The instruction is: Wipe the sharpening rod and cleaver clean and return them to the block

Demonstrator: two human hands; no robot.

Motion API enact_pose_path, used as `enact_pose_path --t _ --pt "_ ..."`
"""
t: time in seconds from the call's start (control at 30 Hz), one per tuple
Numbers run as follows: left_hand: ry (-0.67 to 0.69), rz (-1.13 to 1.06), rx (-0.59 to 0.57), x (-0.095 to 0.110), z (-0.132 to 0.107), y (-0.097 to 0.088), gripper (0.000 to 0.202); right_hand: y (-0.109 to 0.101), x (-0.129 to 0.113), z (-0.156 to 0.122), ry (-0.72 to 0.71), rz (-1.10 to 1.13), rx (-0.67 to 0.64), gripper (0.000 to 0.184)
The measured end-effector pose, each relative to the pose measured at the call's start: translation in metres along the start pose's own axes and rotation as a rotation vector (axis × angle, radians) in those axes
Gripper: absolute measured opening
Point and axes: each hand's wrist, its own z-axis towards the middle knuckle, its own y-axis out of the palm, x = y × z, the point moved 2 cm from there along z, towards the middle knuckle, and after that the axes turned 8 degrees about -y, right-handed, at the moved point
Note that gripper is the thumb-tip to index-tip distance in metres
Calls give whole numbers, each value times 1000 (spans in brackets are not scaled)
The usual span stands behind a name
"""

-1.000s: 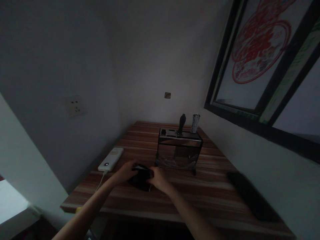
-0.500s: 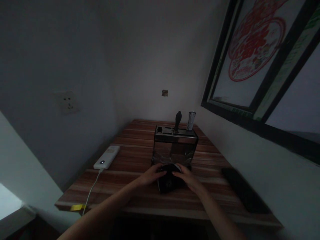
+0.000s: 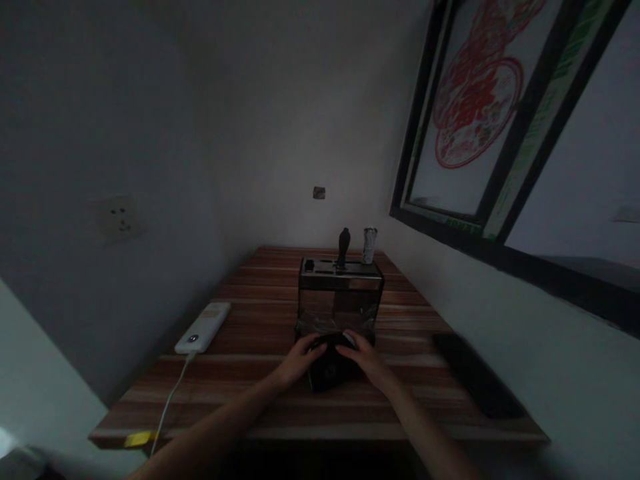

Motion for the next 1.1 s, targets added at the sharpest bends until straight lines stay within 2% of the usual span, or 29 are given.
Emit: enact_pose_path --t 0.1,0.27,0.4,0.57,1.1 --pt "-23 -51 10 1 0 0 45 5 -5 -2 -10 18 -12 49" --pt "-44 -74 -46 4 -4 2 47 8 -8 -2 -38 -34 3 44" --pt "-66 -65 -72 4 -5 3 51 8 -5 -1 -65 -72 -32 42" --pt "-33 -45 -108 6 -5 5 51 5 -1 0 -50 -119 43 45" --pt "-35 27 -89 7 -9 6 53 11 -15 -5 -110 -165 -66 44"
